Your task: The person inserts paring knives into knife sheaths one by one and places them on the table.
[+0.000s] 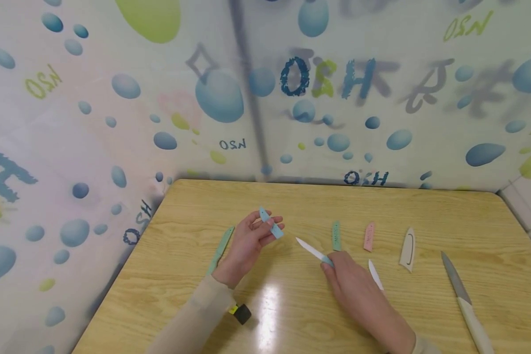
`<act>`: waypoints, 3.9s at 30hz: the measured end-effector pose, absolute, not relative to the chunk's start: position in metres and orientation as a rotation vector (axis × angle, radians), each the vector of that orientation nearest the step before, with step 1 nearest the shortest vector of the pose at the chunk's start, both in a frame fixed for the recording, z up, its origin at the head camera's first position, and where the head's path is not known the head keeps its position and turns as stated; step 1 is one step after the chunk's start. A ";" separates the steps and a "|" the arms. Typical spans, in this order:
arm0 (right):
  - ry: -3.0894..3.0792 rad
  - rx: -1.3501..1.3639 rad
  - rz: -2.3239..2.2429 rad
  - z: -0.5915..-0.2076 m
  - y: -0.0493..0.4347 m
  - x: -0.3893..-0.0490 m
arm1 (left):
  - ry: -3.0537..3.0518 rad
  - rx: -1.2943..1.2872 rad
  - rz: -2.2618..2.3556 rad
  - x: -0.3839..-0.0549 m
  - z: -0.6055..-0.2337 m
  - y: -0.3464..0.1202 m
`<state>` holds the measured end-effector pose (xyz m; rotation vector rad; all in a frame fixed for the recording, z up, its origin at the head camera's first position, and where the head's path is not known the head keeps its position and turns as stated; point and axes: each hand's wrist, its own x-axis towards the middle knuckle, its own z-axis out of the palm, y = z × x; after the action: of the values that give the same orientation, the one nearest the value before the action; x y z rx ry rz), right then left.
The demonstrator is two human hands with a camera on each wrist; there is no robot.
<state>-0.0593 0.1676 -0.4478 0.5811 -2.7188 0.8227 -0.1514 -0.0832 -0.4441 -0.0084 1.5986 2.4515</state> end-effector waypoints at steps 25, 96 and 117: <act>-2.783 0.558 0.824 -0.436 0.154 -0.065 | 1.228 -0.248 2.608 -0.141 -0.446 -0.072; -2.827 0.477 0.751 -0.431 0.137 -0.070 | 1.349 -0.198 2.706 -0.118 -0.451 -0.038; -2.747 0.539 0.739 -0.430 0.129 -0.074 | 1.352 -0.180 2.725 -0.113 -0.448 -0.036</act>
<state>-0.0740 0.1294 -0.4300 0.5390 -2.7471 0.7388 -0.1132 -0.0355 -0.4479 -0.1802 1.3521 2.7246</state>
